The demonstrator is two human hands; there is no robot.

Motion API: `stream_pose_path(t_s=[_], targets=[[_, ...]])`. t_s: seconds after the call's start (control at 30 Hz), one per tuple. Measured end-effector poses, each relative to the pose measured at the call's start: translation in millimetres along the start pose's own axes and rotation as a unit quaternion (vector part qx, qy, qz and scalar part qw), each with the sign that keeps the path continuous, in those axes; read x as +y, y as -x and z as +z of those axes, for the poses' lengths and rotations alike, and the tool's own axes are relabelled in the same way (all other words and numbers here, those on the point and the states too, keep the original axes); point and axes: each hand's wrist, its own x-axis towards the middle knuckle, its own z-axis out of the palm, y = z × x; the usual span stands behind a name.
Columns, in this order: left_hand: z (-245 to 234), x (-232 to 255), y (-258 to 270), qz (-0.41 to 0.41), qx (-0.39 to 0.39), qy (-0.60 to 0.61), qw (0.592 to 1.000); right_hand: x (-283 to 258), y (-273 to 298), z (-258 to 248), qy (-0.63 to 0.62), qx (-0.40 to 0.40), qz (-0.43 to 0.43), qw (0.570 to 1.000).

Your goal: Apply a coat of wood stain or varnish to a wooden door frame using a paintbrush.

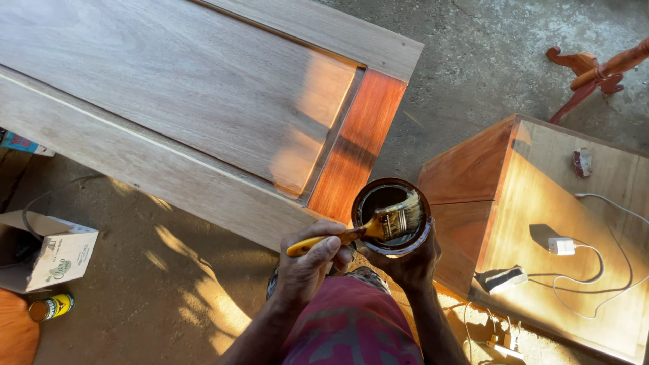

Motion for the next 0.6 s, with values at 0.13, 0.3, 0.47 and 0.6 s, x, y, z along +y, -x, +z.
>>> stream_pose_path(t_s=[0.13,0.3,0.47,0.6], targets=[[-6.3,-2.5,-0.7,0.009,-0.005,0.031,0.999,-7.6,-7.7,0.4,-0.012,-0.013,0.004,1.000],[-6.9,8.2,-0.5,0.008,-0.003,0.047,0.999,-15.0,-15.2,2.0,-0.013,-0.017,-0.014,1.000],[-15.1,30.8,-0.9,0.085,-0.033,0.017,0.996,-5.9,-13.9,0.3,-0.010,-0.059,0.001,0.998],[-10.4,77.9,-6.4,0.164,-0.089,-0.144,0.972,-3.9,-18.4,-4.6,0.053,-0.036,-0.060,0.996]])
